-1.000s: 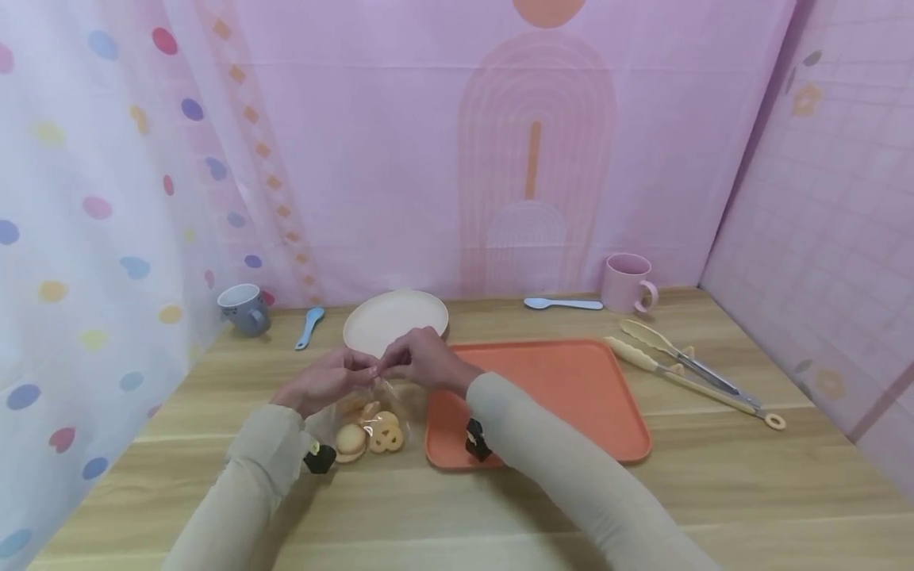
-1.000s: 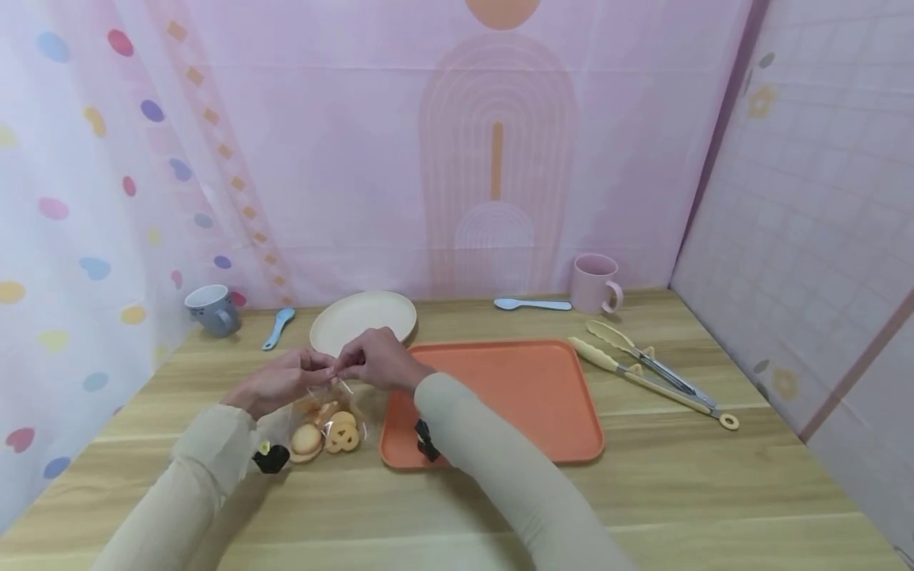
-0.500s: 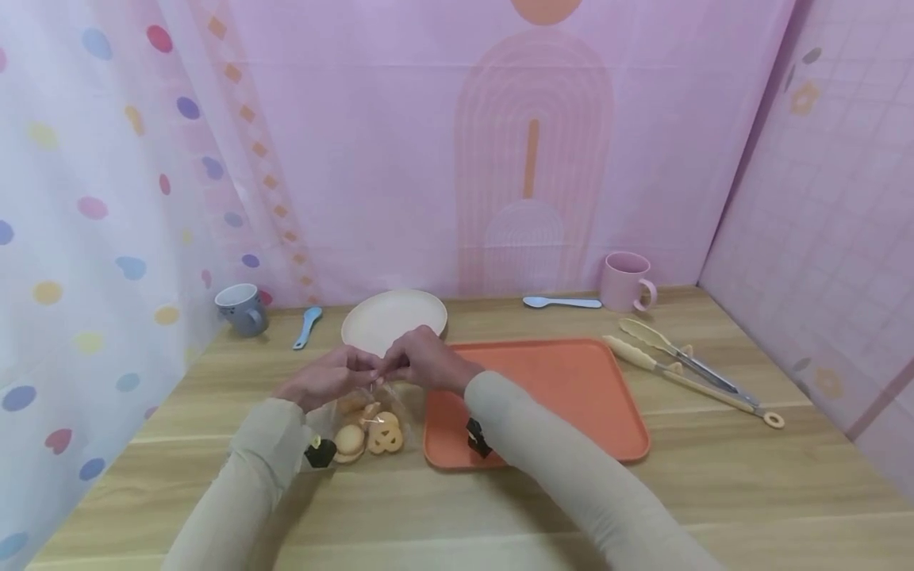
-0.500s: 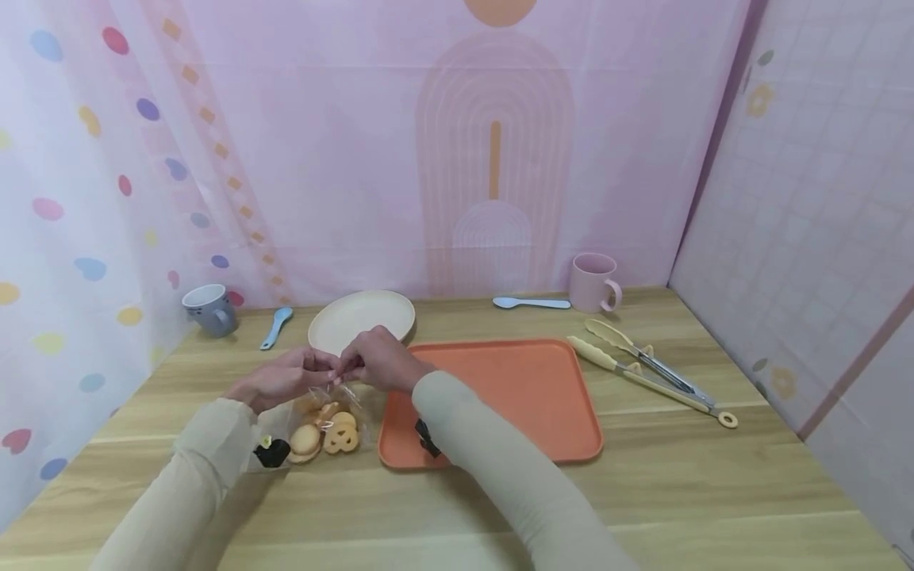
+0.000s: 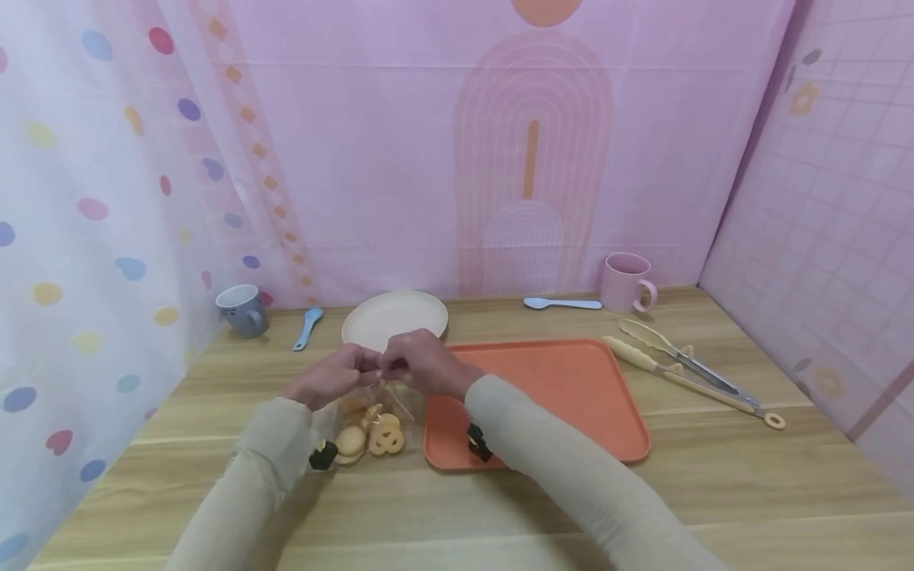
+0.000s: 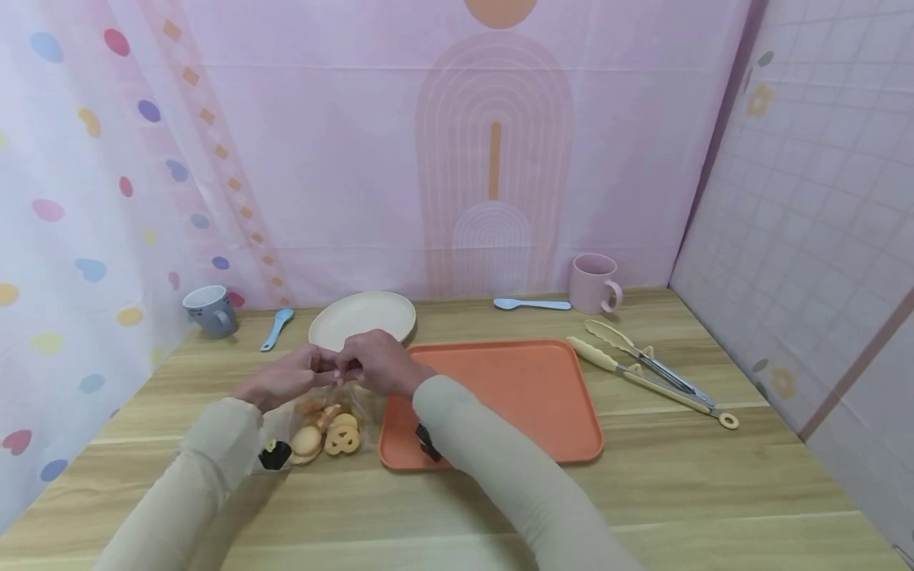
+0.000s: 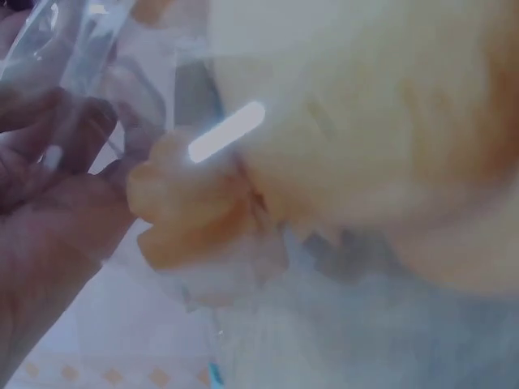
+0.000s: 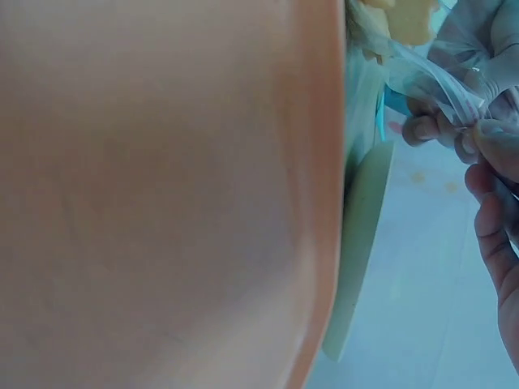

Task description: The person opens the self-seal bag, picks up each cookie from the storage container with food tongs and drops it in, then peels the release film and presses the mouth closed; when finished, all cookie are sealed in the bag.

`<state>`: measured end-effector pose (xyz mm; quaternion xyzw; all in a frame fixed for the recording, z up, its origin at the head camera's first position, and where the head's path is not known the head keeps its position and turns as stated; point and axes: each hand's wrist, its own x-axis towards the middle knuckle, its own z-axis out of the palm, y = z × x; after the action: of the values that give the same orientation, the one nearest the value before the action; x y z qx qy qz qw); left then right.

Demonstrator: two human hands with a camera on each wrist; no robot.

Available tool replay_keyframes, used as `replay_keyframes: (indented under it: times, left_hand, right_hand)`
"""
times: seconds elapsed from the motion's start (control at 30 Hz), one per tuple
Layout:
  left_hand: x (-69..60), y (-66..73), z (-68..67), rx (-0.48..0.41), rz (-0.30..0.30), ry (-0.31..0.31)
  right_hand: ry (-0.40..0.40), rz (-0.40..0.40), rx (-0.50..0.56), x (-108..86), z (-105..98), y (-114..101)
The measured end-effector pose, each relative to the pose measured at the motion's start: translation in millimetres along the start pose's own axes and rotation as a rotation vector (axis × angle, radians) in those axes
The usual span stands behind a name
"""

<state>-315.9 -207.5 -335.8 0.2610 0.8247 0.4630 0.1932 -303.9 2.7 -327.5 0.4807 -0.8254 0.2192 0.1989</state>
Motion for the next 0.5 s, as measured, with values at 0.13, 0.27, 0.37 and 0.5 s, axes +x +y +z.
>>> replay_keyframes:
  times: [0.13,0.27,0.37,0.5]
  left_hand:
    - [9.1,7.9,4.9,0.047,0.021,0.050]
    - [11.4,10.7,9.3,0.067,0.033,0.092]
    - [5.0,7.6,9.6,0.130,0.003,0.134]
    - [-3.9,6.9,6.3,0.229,-0.041,0.179]
  right_hand:
    - [0.060,0.020,-0.025,-6.5,-1.9,5.7]
    - [0.101,0.021,-0.016,-12.5,-3.5,6.3]
    - [0.122,-0.001,-0.008,-15.5,-8.7,3.9]
    - [0.110,0.004,-0.018,-14.6,-23.9,4.0]
